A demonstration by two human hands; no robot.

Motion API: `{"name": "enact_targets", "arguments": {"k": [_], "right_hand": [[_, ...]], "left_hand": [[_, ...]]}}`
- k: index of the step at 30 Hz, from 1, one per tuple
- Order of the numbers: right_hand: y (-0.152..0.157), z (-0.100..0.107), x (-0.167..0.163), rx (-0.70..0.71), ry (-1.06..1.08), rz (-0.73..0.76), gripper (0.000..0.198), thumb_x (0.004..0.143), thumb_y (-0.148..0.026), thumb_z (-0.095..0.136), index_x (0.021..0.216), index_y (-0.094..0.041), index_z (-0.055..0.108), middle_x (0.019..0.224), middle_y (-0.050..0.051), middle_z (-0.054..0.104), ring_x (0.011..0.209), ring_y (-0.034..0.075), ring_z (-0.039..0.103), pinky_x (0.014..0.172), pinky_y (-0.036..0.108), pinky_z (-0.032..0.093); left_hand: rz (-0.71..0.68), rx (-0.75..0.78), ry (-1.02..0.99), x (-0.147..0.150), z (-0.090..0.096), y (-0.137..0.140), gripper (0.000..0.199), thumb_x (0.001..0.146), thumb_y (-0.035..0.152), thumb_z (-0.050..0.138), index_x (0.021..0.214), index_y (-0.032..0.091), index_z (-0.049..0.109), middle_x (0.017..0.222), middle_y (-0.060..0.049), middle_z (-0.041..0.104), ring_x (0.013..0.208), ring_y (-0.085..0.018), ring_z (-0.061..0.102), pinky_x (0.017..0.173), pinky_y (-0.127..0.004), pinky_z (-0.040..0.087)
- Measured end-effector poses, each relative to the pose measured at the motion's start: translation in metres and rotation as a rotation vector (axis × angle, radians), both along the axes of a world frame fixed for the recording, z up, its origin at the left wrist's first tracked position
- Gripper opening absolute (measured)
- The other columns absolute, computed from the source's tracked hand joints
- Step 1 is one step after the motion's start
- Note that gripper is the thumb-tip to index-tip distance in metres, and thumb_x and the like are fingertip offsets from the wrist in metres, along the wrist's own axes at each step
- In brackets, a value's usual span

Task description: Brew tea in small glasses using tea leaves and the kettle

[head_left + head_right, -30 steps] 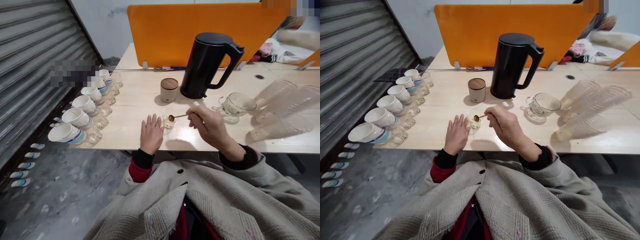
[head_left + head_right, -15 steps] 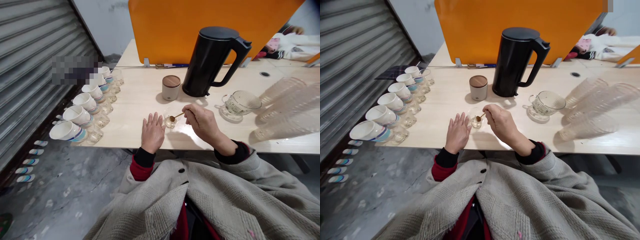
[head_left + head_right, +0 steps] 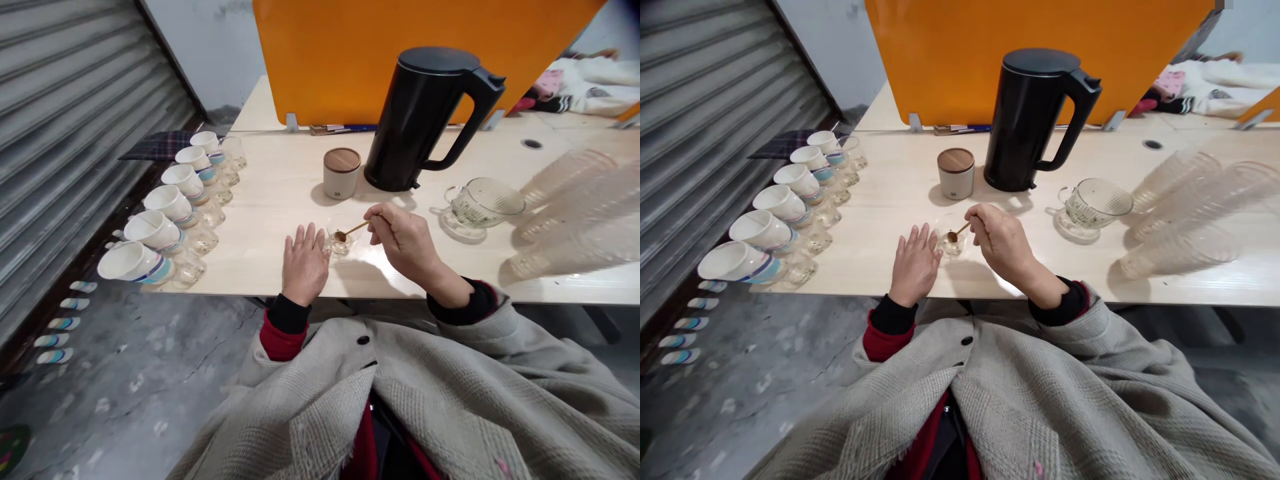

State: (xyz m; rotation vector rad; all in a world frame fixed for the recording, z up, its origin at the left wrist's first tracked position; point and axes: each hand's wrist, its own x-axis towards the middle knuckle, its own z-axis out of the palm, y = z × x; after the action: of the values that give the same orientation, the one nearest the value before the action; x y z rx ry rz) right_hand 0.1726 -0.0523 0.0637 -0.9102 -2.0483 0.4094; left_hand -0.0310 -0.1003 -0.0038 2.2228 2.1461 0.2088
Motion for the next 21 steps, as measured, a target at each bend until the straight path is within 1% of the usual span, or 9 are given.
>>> {"name": "enact_targets", "arguments": {"k": [7,10,13,15,18,21], "right_hand": [[-0.001,-0.002,0.0,0.019,0.016,-0.004,0.017,0.108,-0.026,0.047,0.099,-0.022,0.061,0.075,-0.002,0.066,0.058,0.011,0.063,0.064,0.027,0.051],[-0.006,0.005,0.005,0.057,0.042,-0.038,0.017,0.107,-0.025,0.048,0.1,-0.023,0.063,0.074,-0.003,0.066,0.059,0.011,0.065,0.064,0.028,0.053],[-0.017,0.017,0.014,0.104,0.106,-0.095,0.016,0.107,-0.025,0.051,0.102,-0.024,0.066,0.072,-0.003,0.067,0.06,0.013,0.067,0.065,0.03,0.056],[-0.024,0.024,0.021,0.116,0.181,-0.163,0.017,0.108,-0.027,0.052,0.104,-0.026,0.068,0.073,-0.003,0.069,0.063,0.014,0.069,0.067,0.031,0.057],[-0.026,0.03,0.034,0.128,0.391,-0.297,0.015,0.106,-0.028,0.058,0.103,-0.025,0.072,0.077,-0.001,0.071,0.066,0.014,0.072,0.065,0.031,0.059],[-0.014,0.028,0.06,0.227,0.602,-0.422,0.015,0.099,-0.023,0.063,0.1,-0.018,0.077,0.076,0.004,0.073,0.061,0.016,0.073,0.057,0.03,0.061]], "left_hand": [[0.005,-0.007,-0.008,0.0,0.001,0.0,0.055,0.111,0.035,0.034,0.162,0.018,0.046,0.176,-0.011,0.034,0.164,-0.036,0.028,0.133,-0.061,0.024],[0.001,-0.003,-0.001,-0.001,-0.001,0.0,0.055,0.111,0.036,0.033,0.161,0.018,0.046,0.176,-0.011,0.034,0.164,-0.036,0.028,0.133,-0.061,0.024],[0.003,0.001,0.001,-0.001,-0.003,0.001,0.055,0.111,0.036,0.033,0.161,0.018,0.047,0.176,-0.011,0.035,0.164,-0.036,0.028,0.133,-0.061,0.024],[0.004,0.003,-0.006,-0.002,-0.003,0.001,0.055,0.111,0.037,0.034,0.161,0.018,0.047,0.175,-0.011,0.035,0.164,-0.036,0.028,0.133,-0.061,0.024],[0.001,0.005,-0.008,-0.002,-0.003,0.001,0.056,0.111,0.037,0.032,0.162,0.017,0.046,0.175,-0.011,0.035,0.164,-0.036,0.028,0.133,-0.061,0.024],[0.004,-0.006,-0.005,-0.002,-0.002,0.0,0.057,0.111,0.037,0.033,0.163,0.017,0.045,0.176,-0.011,0.034,0.164,-0.036,0.028,0.133,-0.06,0.024]]}}
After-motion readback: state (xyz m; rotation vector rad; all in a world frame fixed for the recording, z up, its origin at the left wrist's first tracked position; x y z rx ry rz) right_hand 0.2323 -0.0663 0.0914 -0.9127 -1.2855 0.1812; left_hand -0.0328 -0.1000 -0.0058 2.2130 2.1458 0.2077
